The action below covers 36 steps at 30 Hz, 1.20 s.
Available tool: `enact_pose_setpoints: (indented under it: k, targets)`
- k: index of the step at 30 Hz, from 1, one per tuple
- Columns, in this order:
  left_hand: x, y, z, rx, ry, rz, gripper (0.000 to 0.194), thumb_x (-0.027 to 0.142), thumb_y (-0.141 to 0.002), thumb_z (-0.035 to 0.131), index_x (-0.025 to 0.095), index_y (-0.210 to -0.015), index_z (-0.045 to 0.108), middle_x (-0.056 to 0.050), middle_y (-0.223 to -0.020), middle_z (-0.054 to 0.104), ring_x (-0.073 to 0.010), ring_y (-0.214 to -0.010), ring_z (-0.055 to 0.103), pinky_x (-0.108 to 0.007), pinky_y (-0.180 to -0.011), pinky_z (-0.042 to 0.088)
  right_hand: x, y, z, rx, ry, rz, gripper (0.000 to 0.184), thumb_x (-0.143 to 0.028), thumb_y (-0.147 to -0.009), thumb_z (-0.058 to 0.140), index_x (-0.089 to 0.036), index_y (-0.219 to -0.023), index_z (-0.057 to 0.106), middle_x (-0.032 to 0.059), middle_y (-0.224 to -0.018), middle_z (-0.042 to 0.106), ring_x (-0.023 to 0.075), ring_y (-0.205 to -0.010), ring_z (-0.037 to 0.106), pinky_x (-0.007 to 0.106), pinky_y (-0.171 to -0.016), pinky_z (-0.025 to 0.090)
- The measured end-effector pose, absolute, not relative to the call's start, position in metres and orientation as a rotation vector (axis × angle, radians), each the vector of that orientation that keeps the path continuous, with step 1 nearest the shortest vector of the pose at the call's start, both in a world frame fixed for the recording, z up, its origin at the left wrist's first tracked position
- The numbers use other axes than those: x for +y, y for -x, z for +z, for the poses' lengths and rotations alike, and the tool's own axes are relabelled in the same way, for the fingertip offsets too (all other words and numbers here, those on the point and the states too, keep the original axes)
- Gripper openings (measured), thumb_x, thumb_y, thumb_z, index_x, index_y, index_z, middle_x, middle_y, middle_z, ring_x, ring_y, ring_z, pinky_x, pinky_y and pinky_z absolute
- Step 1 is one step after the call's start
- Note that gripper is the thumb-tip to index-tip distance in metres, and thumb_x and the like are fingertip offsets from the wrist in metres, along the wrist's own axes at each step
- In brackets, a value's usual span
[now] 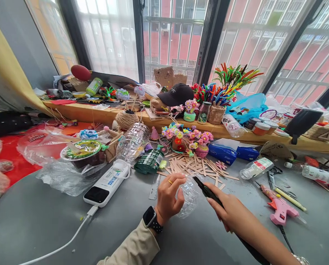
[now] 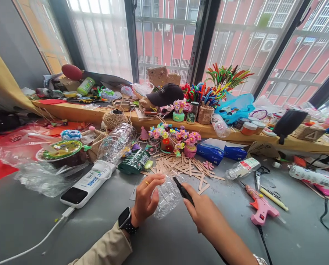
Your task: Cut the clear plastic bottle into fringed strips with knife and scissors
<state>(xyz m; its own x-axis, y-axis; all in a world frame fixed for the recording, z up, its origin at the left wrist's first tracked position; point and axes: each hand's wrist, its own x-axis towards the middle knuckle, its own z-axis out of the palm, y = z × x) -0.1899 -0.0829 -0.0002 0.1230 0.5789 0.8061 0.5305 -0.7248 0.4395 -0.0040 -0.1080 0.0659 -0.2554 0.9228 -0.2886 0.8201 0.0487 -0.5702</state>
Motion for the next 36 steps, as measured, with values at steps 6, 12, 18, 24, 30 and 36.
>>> enact_pose_setpoints:
  k: [6, 12, 18, 24, 30, 36]
  targets:
    - [-0.083, 0.190, -0.002, 1.085, -2.373, 1.723, 0.028, 0.014, -0.068, 0.040, 0.019, -0.093, 0.053, -0.007, -0.094, 0.063, -0.0211, -0.094, 0.057, -0.039, -0.082, 0.046, -0.105, 0.008, 0.066, -2.169, 1.810, 0.974, 0.047, -0.028, -0.085, 0.029, -0.019, -0.130, 0.034, -0.0083, -0.043, 0.042, 0.0113, -0.032, 0.051, 0.021, -0.041, 0.044]
    - [-0.081, 0.193, 0.000, 1.197, -2.284, 1.713, 0.026, 0.014, -0.071, 0.037, 0.018, -0.088, 0.055, -0.008, -0.091, 0.062, -0.0199, -0.086, 0.059, -0.036, -0.074, 0.049, -0.114, 0.000, 0.070, -2.187, 1.837, 1.004, 0.045, -0.027, -0.085, 0.029, -0.023, -0.129, 0.036, -0.0091, -0.040, 0.040, 0.0104, -0.030, 0.049, 0.018, -0.038, 0.042]
    - [-0.083, 0.192, 0.002, 1.168, -2.273, 1.735, 0.027, 0.013, -0.070, 0.037, 0.018, -0.089, 0.055, -0.008, -0.092, 0.062, -0.0199, -0.088, 0.058, -0.037, -0.077, 0.048, -0.119, -0.009, 0.070, -2.185, 1.810, 1.003, 0.045, -0.032, -0.084, 0.030, -0.024, -0.128, 0.037, -0.0080, -0.042, 0.044, 0.0123, -0.031, 0.052, 0.020, -0.039, 0.043]
    - [-0.085, 0.192, 0.003, 1.156, -2.268, 1.736, 0.027, 0.012, -0.070, 0.037, 0.018, -0.089, 0.055, -0.008, -0.092, 0.062, -0.0196, -0.088, 0.058, -0.037, -0.077, 0.048, -0.118, -0.008, 0.072, -2.172, 1.773, 0.950, 0.047, -0.034, -0.085, 0.028, -0.022, -0.129, 0.036, -0.0079, -0.041, 0.043, 0.0128, -0.032, 0.052, 0.021, -0.042, 0.043]
    - [-0.085, 0.192, 0.004, 1.173, -2.259, 1.730, 0.027, 0.012, -0.070, 0.037, 0.018, -0.089, 0.055, -0.007, -0.092, 0.062, -0.0199, -0.088, 0.058, -0.037, -0.077, 0.047, -0.116, -0.005, 0.072, -2.151, 1.788, 0.991, 0.047, -0.034, -0.083, 0.030, -0.026, -0.129, 0.035, -0.0073, -0.048, 0.044, 0.0119, -0.032, 0.052, 0.021, -0.040, 0.043]
    - [-0.085, 0.192, 0.003, 1.162, -2.260, 1.727, 0.027, 0.013, -0.070, 0.037, 0.018, -0.090, 0.055, -0.008, -0.093, 0.061, -0.0201, -0.088, 0.057, -0.037, -0.078, 0.047, -0.116, -0.005, 0.070, -2.165, 1.793, 1.004, 0.046, -0.033, -0.084, 0.029, -0.026, -0.129, 0.034, -0.0075, -0.049, 0.044, 0.0119, -0.033, 0.052, 0.022, -0.042, 0.044]
